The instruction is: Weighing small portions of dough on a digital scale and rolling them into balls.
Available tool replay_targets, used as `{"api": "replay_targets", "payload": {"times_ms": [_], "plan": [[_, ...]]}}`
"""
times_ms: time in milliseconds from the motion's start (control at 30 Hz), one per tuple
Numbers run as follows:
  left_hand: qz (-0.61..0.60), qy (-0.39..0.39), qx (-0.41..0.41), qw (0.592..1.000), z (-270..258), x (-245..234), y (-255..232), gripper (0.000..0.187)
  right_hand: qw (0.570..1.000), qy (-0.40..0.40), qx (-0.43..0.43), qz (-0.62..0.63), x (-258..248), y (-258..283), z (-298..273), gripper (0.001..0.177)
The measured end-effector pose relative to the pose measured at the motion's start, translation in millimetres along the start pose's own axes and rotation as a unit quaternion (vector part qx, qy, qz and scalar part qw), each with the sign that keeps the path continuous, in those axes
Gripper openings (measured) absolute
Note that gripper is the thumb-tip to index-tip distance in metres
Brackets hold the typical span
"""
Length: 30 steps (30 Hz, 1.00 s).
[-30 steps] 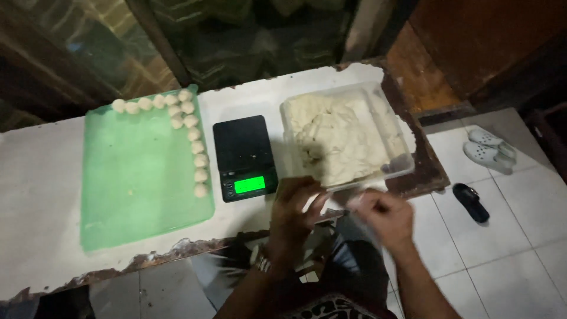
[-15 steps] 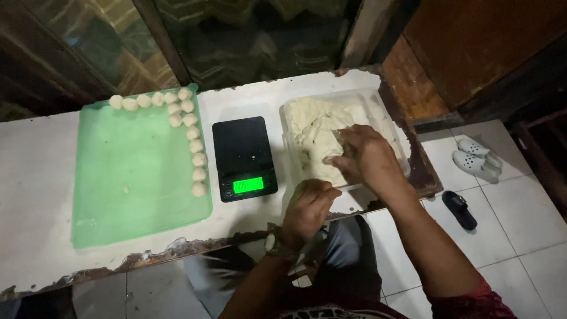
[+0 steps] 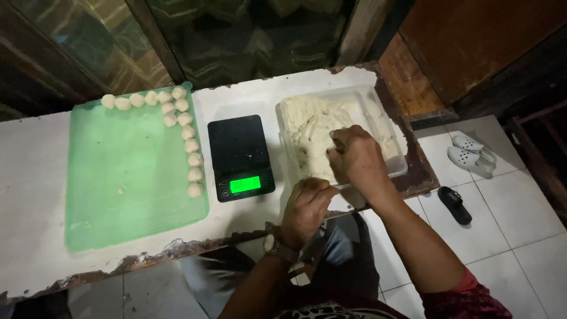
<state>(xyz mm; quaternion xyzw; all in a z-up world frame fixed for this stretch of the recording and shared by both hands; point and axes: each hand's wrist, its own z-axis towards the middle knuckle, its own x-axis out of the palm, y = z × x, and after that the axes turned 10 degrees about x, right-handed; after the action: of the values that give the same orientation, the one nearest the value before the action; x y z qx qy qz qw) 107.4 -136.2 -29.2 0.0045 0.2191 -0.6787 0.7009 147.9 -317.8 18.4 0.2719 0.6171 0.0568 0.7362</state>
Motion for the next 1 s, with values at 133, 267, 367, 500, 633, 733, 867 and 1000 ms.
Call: {"api": "replay_targets", "payload": {"times_ms": [133, 267, 367, 500, 633, 733, 867, 1000], "plan": [[0.012, 0.003, -0.007, 1.0, -4.1, -0.3, 0.0, 0.016, 0.999, 0.03, 0.009, 0.023, -9.5, 1.2, -0.4, 0.038], [0.01, 0.016, -0.01, 1.0, -11.8, 4.1, 5.4, 0.018, 0.992, 0.073, 0.023, 0.098, -43.5, 17.1, -11.6, 0.045], [-0.023, -0.01, -0.046, 0.999, -9.4, 5.9, -0.9, 0.019, 0.991, 0.069, 0.065, 0.095, -43.0, 16.5, -18.2, 0.054], [0.039, 0.012, -0.002, 0.999, -3.5, 4.9, 1.2, 0.019, 0.999, 0.009, 0.014, -0.038, -35.0, 26.5, -18.5, 0.058], [0.055, 0.005, 0.013, 0.998, 5.8, 1.2, -3.2, 0.02, 0.999, 0.036, 0.024, -0.021, -15.1, 22.9, -13.0, 0.032], [0.097, 0.01, 0.021, 0.995, 9.9, 0.8, -5.8, 0.021, 0.999, 0.006, -0.004, -0.04, -5.2, 18.9, -16.2, 0.019], [0.107, 0.015, 0.031, 0.994, 6.5, 0.8, -2.4, 0.019, 0.999, 0.0, -0.032, -0.019, 2.3, 9.2, -8.8, 0.016], [0.077, -0.001, 0.017, 0.997, -0.1, 6.6, 1.4, 0.022, 0.997, 0.061, 0.024, 0.046, -25.5, 19.2, -11.6, 0.038]]}}
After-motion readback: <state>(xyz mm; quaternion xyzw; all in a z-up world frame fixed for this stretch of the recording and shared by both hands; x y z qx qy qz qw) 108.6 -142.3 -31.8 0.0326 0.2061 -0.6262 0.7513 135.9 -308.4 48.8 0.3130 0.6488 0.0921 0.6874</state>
